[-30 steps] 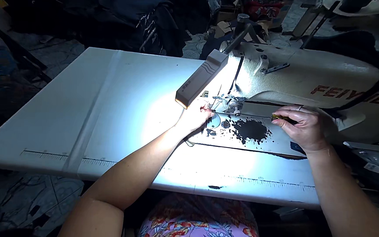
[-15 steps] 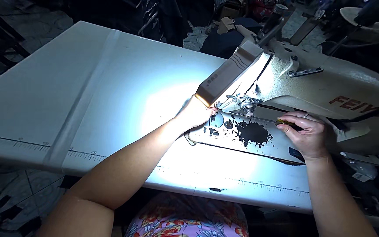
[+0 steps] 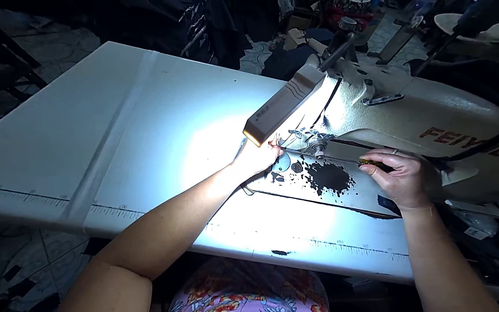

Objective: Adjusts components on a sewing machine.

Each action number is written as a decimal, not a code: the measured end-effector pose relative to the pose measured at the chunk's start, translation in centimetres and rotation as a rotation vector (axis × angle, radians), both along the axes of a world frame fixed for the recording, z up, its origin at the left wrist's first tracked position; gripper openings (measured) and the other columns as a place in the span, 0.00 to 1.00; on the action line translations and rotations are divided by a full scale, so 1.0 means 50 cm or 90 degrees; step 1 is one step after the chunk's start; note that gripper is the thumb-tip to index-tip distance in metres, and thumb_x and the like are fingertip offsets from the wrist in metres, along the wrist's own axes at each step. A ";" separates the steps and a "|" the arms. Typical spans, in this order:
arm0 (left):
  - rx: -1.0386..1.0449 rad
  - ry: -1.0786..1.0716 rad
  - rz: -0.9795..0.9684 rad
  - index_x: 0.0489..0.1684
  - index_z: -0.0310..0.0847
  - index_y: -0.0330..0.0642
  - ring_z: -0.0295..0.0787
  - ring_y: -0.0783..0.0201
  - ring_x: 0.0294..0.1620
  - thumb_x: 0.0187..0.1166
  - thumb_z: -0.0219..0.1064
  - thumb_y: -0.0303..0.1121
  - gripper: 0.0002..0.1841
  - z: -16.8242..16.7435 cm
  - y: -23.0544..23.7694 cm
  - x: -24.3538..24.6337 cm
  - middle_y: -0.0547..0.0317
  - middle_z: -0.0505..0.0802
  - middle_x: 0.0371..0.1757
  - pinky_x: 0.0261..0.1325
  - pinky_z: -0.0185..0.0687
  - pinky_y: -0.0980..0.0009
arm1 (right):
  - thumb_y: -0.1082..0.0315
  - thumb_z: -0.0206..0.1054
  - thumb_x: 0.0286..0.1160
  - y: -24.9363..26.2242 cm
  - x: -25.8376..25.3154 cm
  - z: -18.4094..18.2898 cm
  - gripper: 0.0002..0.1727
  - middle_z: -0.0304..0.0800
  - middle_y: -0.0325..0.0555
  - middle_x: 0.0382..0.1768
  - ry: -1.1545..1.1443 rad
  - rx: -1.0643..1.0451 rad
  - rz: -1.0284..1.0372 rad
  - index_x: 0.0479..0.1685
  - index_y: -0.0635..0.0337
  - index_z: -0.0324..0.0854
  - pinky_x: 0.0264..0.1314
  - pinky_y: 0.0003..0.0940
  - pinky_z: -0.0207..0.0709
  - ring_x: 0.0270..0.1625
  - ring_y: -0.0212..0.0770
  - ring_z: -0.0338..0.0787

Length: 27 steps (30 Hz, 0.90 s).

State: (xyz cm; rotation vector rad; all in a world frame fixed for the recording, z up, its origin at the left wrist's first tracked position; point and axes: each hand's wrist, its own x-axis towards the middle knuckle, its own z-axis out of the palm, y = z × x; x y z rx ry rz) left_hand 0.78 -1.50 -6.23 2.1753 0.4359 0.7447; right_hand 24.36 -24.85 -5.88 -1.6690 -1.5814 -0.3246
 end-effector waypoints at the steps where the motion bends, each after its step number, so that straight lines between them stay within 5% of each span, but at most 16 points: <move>1: -0.008 0.004 0.003 0.20 0.77 0.35 0.69 0.76 0.22 0.68 0.73 0.20 0.10 0.000 -0.001 0.000 0.64 0.77 0.19 0.31 0.64 0.78 | 0.68 0.71 0.67 0.000 -0.001 -0.001 0.14 0.94 0.58 0.43 0.003 -0.003 -0.002 0.37 0.75 0.91 0.58 0.16 0.79 0.48 0.29 0.91; 27: -0.087 0.058 0.034 0.21 0.75 0.39 0.71 0.78 0.24 0.73 0.72 0.20 0.12 0.009 -0.012 -0.001 0.66 0.78 0.21 0.32 0.67 0.80 | 0.70 0.69 0.66 0.005 -0.010 0.019 0.11 0.92 0.47 0.36 0.089 -0.095 -0.026 0.38 0.70 0.90 0.48 0.13 0.78 0.38 0.19 0.86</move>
